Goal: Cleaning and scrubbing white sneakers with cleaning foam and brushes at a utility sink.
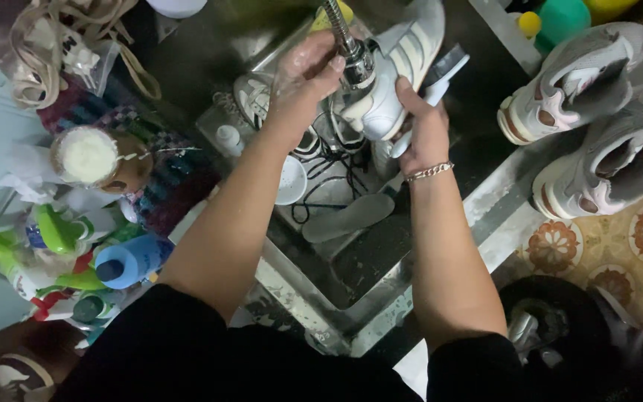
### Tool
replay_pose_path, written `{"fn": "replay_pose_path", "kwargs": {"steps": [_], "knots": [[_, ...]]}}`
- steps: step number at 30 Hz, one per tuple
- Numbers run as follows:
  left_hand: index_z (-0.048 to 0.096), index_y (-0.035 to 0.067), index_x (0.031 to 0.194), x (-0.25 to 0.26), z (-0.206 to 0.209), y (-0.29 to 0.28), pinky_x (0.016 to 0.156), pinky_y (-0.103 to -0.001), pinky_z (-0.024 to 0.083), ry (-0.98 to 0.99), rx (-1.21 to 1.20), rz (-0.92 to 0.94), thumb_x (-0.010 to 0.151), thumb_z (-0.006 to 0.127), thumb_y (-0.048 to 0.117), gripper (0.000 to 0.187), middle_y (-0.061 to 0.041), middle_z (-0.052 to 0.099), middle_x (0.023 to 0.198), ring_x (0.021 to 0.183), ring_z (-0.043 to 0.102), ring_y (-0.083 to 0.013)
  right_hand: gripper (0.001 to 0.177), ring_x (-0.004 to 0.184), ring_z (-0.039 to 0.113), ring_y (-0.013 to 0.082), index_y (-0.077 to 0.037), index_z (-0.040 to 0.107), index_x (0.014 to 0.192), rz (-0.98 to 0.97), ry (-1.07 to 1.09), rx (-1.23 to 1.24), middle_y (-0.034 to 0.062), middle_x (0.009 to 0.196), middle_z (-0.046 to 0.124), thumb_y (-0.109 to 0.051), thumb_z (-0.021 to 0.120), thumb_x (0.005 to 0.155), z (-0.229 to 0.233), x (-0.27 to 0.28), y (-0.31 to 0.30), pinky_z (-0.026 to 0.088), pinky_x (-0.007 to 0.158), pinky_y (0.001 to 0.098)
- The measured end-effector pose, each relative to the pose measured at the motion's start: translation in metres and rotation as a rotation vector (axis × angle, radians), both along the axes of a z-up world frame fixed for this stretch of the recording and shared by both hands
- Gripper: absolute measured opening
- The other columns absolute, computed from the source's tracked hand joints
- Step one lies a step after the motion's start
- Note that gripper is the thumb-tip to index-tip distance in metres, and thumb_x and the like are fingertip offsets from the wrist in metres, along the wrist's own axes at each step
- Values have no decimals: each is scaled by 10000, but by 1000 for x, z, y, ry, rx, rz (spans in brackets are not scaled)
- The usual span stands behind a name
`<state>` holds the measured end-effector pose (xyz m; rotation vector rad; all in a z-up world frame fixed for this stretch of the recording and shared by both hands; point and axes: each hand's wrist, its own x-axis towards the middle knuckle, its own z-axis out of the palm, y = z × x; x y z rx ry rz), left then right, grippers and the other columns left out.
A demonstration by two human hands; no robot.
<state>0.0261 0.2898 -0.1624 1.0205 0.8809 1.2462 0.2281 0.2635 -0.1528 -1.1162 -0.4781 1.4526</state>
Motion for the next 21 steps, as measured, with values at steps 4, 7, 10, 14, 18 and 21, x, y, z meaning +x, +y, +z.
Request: {"fn": "replay_pose_path", "kwargs": {"steps": [4, 7, 10, 14, 18, 21], "knots": [[635, 68, 1327, 0, 5, 1, 962, -326, 571, -64, -37, -16, 1005, 709, 140, 338, -19, 701, 1208, 1098, 656, -132, 321, 791, 718, 191, -22, 628, 1216, 67, 171, -105, 79, 991, 726, -194, 705, 956, -12, 2, -1, 584, 667, 324], [601, 79, 1347, 0, 3, 2, 1038, -368, 576, -136, -95, -23, 992, 697, 133, 372, -32, 688, 1269, 1168, 669, -150, 252, 603, 644, 161, -46, 640, 1126, 128, 246, -163, 42, 836, 699, -250, 692, 989, -18, 1, -2, 499, 513, 293], [594, 84, 1368, -2, 6, 0, 1063, -378, 568, -155, -84, -58, 1015, 683, 131, 367, -31, 672, 1304, 1207, 656, -158, 238, 481, 555, 110, -78, 649, 1084, 185, 313, -143, -4, 730, 660, -291, 689, 984, -18, 4, -3, 426, 429, 258], [615, 87, 1340, -1, 11, -2, 1027, -375, 567, -162, -83, -63, 1016, 676, 109, 331, -41, 689, 1221, 1136, 664, -164, 290, 583, 614, 125, -49, 643, 1151, 191, 378, -52, 22, 817, 683, -291, 686, 998, -7, 4, -2, 485, 504, 270], [660, 92, 1272, -5, 10, 2, 953, -354, 568, -107, -133, -17, 994, 669, 98, 278, -27, 702, 1150, 1049, 665, -145, 377, 931, 732, 212, -16, 589, 1276, 5, 265, -65, 95, 1100, 722, -205, 677, 961, -1, 2, -3, 614, 802, 345], [711, 73, 1192, -11, -3, 12, 995, -357, 608, -40, -144, -6, 1034, 624, 126, 188, -26, 719, 1132, 1058, 703, -144, 438, 1035, 708, 224, -27, 547, 1335, -69, 158, 35, 95, 1190, 690, -148, 707, 945, 7, 1, -3, 611, 887, 372]]}}
